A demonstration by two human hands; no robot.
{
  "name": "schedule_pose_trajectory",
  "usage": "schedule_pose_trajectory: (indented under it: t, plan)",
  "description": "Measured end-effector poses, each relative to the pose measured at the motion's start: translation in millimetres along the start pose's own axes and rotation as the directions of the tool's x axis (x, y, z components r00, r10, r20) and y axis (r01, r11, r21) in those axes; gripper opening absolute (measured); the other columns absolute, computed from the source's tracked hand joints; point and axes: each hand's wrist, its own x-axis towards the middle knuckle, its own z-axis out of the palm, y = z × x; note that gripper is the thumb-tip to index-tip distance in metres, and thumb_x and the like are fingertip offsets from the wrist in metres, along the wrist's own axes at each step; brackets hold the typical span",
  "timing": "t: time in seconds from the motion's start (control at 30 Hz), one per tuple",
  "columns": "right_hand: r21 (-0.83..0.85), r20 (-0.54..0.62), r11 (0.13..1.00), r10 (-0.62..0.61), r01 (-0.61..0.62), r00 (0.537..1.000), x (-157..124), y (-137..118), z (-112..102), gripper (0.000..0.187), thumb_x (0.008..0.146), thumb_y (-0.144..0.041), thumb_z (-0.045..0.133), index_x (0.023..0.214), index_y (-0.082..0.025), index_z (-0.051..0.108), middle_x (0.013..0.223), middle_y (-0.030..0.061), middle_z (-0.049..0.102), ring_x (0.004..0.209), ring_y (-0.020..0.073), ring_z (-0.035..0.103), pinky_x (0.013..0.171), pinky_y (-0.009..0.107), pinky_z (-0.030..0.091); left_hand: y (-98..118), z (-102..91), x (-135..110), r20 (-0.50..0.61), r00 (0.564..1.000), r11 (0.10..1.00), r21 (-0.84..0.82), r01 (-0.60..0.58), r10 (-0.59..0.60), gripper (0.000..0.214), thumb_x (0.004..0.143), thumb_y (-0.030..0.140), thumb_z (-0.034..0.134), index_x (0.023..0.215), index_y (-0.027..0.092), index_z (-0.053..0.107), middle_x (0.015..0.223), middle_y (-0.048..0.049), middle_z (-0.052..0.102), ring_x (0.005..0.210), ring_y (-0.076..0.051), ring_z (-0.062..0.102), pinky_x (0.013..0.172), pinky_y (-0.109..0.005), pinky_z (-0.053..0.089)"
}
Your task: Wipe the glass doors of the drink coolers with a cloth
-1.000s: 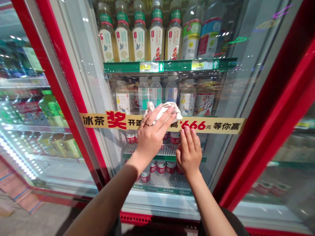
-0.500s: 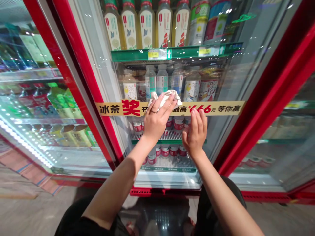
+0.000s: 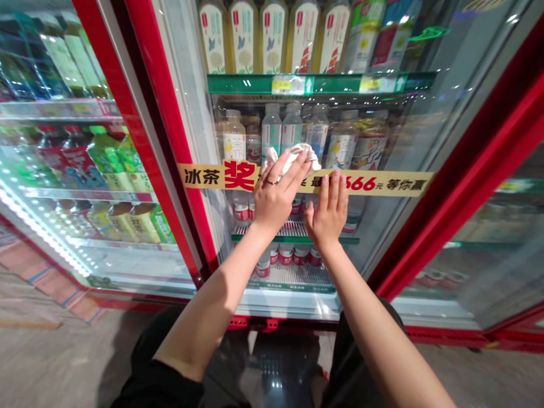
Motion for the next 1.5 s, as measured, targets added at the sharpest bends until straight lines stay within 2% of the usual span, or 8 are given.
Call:
schedule_pose_trajectory:
  t: [0.17, 0.33, 0.47, 0.67, 0.87, 1.0, 1.2, 1.5]
  plan:
    - [-0.004, 0.015, 1.0, 0.018, -0.018, 1.0, 0.8, -2.3, 1.0, 0.075, 0.11, -0.037, 0.035, 0.178, -0.018, 0.009, 0.183, 0.0143, 0.027, 0.17, 0.0324, 0.022, 0.134, 0.06, 0.03, -15.3, -11.7, -14.9, 0.019, 0.997, 0.996, -0.032, -0.081, 0.081, 0.064, 0.111, 0.013, 0.03, 0.172, 0.031, 0.035, 0.169, -0.0007, 0.054, 0.166, -0.021, 0.037, 0.141, -0.047, 0.025]
    - [-0.02, 0.016, 1.0, 0.018, -0.018, 1.0, -0.1, -3.7, 3.0, 0.076, 0.11, -0.037, 0.035, 0.178, -0.018, 0.005, 0.184, 0.0138, 0.024, 0.17, 0.0326, 0.024, 0.134, 0.059, 0.031, -12.4, -18.9, -2.3, -0.013, 1.0, 0.997, -0.069, 0.015, -0.016, 0.07, 0.109, 0.011, 0.025, 0.176, 0.031, 0.022, 0.175, -0.0007, 0.047, 0.169, -0.023, 0.028, 0.141, -0.049, 0.026]
    - [-0.01, 0.027, 0.999, 0.036, -0.036, 0.999, 0.0, -5.0, 2.9, 0.076, 0.11, -0.037, 0.035, 0.178, -0.018, 0.006, 0.184, 0.0139, 0.025, 0.17, 0.0323, 0.024, 0.135, 0.059, 0.029, -3.3, -11.8, 6.8, 0.026, 1.0, 1.0, -0.013, 0.007, -0.007, 0.067, 0.109, 0.01, 0.028, 0.173, 0.03, 0.03, 0.173, -0.0003, 0.049, 0.169, -0.022, 0.03, 0.14, -0.048, 0.03]
    - [-0.007, 0.095, 0.998, 0.058, -0.058, 0.994, 0.4, -5.8, 0.5, 0.075, 0.11, -0.039, 0.034, 0.178, -0.017, 0.009, 0.184, 0.014, 0.024, 0.17, 0.0315, 0.024, 0.135, 0.06, 0.029, -18.8, -18.8, -19.1, 0.087, 0.993, 0.997, 0.007, -0.079, 0.078, 0.064, 0.11, 0.011, 0.033, 0.17, 0.032, 0.038, 0.169, -0.0008, 0.054, 0.165, -0.022, 0.039, 0.139, -0.051, 0.031]
    - [0.005, 0.093, 0.999, 0.039, -0.04, 0.995, 0.3, -4.7, -0.9, 0.075, 0.111, -0.039, 0.034, 0.177, -0.014, 0.01, 0.183, 0.0165, 0.026, 0.17, 0.0311, 0.023, 0.136, 0.059, 0.028, -24.7, -23.8, -10.6, 0.057, 0.997, 0.998, 0.041, 0.049, -0.051, 0.072, 0.107, 0.011, 0.035, 0.175, 0.03, 0.025, 0.179, 0.0007, 0.038, 0.171, -0.023, 0.022, 0.142, -0.051, 0.024]
    - [0.018, 0.107, 0.999, 0.048, -0.051, 0.993, 0.5, -4.4, -1.4, 0.075, 0.11, -0.039, 0.034, 0.177, -0.015, 0.01, 0.183, 0.0166, 0.025, 0.171, 0.0314, 0.023, 0.135, 0.061, 0.028, -14.7, -15.0, -1.2, 0.029, 0.999, 0.999, 0.043, 0.014, -0.015, 0.078, 0.103, 0.011, 0.043, 0.175, 0.031, 0.019, 0.177, 0.0002, 0.042, 0.17, -0.023, 0.026, 0.139, -0.054, 0.032]
    - [0.018, 0.127, 0.998, 0.058, -0.061, 0.99, 1.2, -6.0, -2.4, 0.076, 0.11, -0.039, 0.036, 0.177, -0.014, 0.011, 0.184, 0.0163, 0.024, 0.171, 0.0313, 0.021, 0.136, 0.06, 0.027, -23.2, -26.5, -20.5, 0.085, 0.995, 0.999, 0.026, -0.046, 0.044, 0.068, 0.11, 0.011, 0.026, 0.174, 0.035, 0.028, 0.172, -0.0001, 0.051, 0.167, -0.021, 0.034, 0.139, -0.052, 0.032]
    - [0.035, 0.126, 0.997, 0.066, -0.071, 0.99, 1.1, -6.2, -3.3, 0.076, 0.108, -0.038, 0.037, 0.177, -0.015, 0.014, 0.183, 0.0159, 0.025, 0.17, 0.032, 0.023, 0.136, 0.061, 0.027, -14.2, -18.2, -9.0, 0.01, 0.996, 0.996, 0.01, 0.085, -0.085, 0.07, 0.107, 0.008, 0.03, 0.174, 0.031, 0.03, 0.176, -0.0013, 0.045, 0.17, -0.023, 0.027, 0.14, -0.049, 0.03]
